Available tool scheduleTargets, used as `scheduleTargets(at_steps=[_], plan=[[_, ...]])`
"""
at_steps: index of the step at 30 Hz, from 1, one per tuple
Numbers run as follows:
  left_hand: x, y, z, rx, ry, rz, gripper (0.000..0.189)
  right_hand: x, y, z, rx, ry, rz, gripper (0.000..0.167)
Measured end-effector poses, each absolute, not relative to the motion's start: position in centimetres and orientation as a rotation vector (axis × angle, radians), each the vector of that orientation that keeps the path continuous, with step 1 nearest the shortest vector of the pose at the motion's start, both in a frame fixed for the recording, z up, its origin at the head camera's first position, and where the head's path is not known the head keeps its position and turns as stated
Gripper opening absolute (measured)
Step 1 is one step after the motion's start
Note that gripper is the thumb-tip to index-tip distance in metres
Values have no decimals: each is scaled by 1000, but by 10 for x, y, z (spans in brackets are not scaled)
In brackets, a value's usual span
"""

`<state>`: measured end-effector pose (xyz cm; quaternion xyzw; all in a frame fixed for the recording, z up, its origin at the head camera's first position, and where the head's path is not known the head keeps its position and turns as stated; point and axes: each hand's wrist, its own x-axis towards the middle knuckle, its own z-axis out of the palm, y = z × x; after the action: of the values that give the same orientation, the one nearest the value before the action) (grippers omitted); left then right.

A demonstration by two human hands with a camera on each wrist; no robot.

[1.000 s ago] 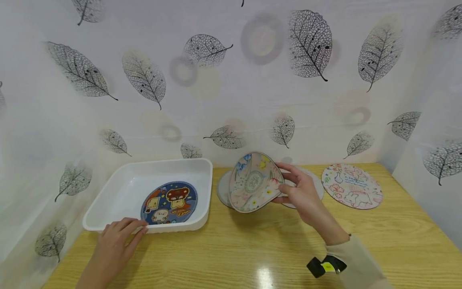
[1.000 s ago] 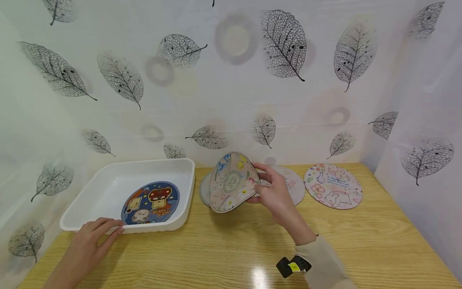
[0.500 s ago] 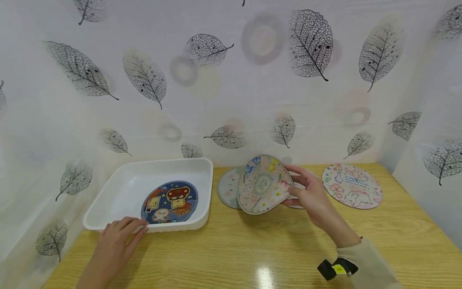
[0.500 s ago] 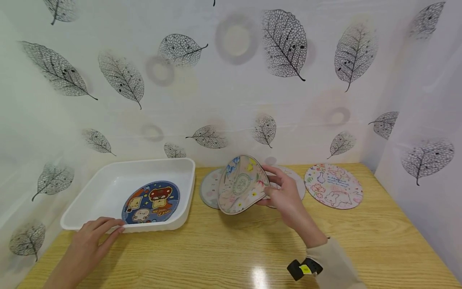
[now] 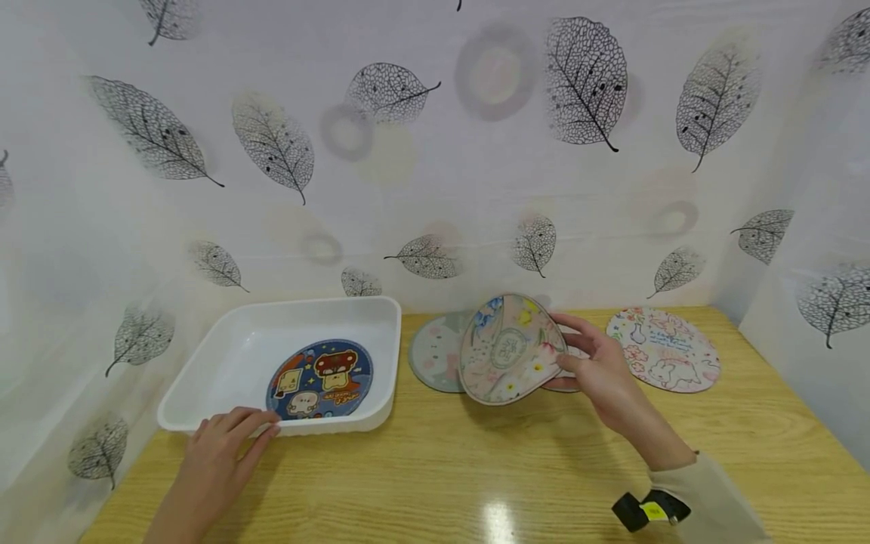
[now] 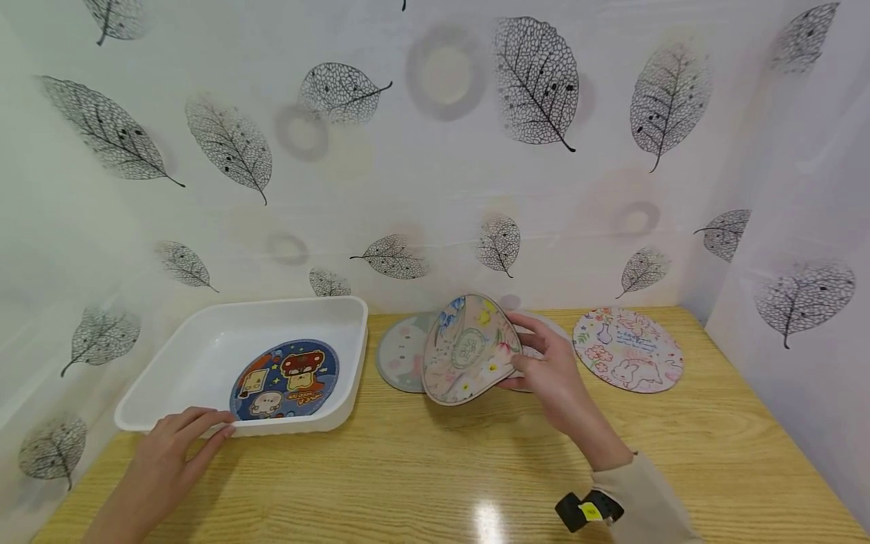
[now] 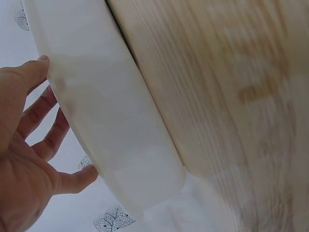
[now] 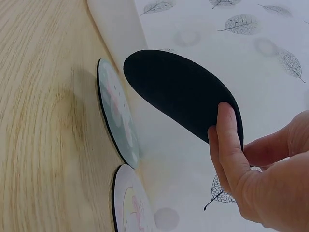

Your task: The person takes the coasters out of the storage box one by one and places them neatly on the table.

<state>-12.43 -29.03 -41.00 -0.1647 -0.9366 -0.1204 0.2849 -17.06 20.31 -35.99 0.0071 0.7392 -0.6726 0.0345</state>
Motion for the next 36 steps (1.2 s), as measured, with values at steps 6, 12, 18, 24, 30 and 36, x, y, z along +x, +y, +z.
scheduleTargets(at_steps=[6,12,18,24,30,36], plan=[[-124,-291,-410,-430,-2517,-346,25,-169,210,-364,22,2274,-2070,64],[-123,-291,-411,-420,-2534,-349,23,-167,218,-365,43,2305,-2062,64],[-123,-290,-411,-419,-2528,-360,24,-167,226,-366,39,2336,-2044,63],[-124,-290,-410,-416,-2536,-365,23,-166,236,-370,60,2343,-2029,63],[-124,-291,-411,-394,-2563,-362,22,-165,247,-376,83,2357,-2006,64],[-123,-290,-411,-384,-2568,-368,22,-164,256,-380,97,2352,-2003,65]])
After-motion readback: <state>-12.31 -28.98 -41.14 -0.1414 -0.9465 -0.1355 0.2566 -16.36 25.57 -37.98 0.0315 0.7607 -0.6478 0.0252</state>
